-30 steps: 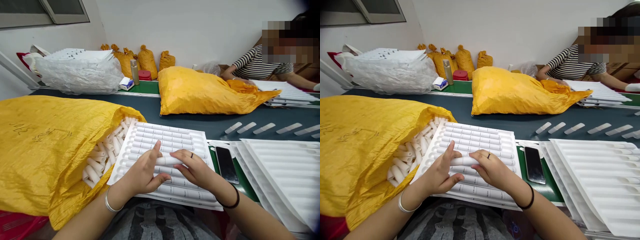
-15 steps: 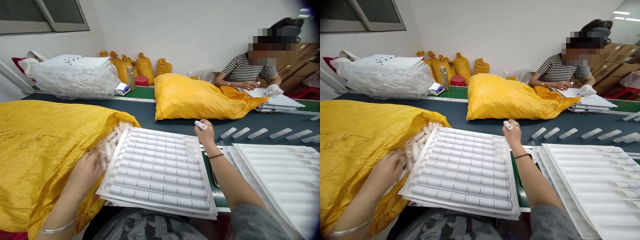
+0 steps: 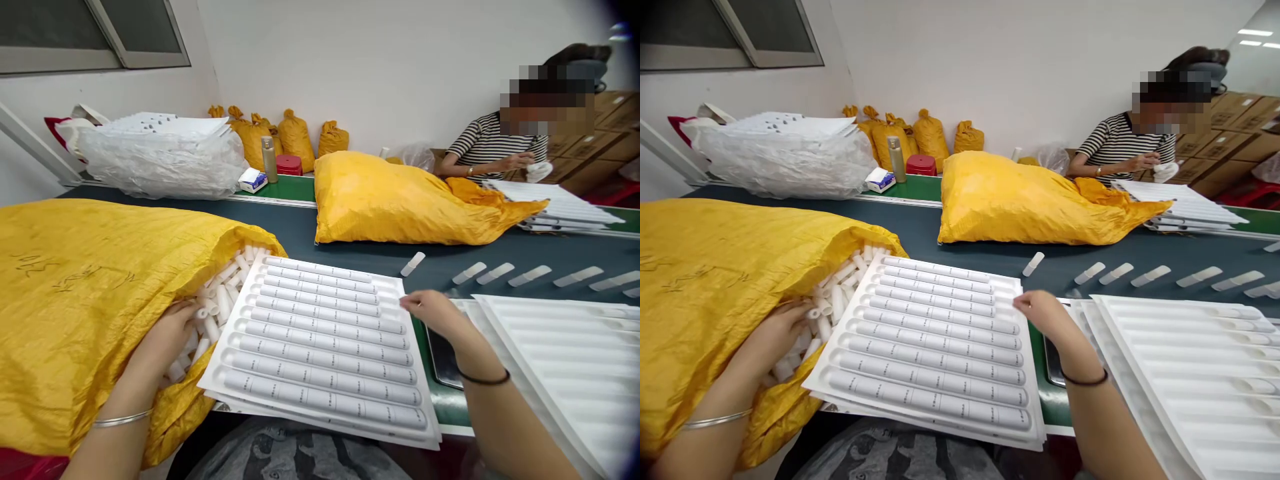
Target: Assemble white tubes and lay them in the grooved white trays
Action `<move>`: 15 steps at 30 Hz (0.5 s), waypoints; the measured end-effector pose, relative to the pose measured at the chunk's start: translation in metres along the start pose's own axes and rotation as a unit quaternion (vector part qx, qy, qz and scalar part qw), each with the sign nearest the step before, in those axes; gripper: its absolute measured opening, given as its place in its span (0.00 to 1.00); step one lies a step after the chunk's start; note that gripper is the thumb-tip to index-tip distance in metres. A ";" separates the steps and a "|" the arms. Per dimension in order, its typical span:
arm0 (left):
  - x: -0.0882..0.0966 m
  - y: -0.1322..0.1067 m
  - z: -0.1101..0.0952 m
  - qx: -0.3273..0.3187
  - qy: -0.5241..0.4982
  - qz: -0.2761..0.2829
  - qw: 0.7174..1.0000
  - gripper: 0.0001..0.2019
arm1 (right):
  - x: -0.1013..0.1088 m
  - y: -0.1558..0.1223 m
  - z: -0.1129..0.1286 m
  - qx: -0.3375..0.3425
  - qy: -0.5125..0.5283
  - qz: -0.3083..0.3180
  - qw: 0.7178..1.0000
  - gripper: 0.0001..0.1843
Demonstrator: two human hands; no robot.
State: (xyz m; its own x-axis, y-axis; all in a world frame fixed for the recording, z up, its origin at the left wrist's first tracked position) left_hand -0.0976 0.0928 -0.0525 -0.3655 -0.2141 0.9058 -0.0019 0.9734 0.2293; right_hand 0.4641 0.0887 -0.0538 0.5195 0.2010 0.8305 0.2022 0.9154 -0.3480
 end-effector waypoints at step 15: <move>0.005 -0.049 -0.184 -0.276 -0.230 -0.012 0.933 0.17 | -0.042 -0.128 0.118 0.393 0.244 -0.048 0.885 0.13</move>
State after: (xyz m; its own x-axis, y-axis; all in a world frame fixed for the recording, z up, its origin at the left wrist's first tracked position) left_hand 0.0719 0.0287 0.0063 -0.7329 -0.0536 0.6782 0.4184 0.7507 0.5114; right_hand 0.3181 0.0040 0.0076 0.8673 0.1097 0.4855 -0.2746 0.9190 0.2830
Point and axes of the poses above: each hand's wrist, its own y-axis towards the middle knuckle, its own x-axis out of the back of the hand, z = x × y, the point moved 5 cm from there along y, towards the middle knuckle, and after that the axes turned 11 degrees about y, right-handed, at the moved point
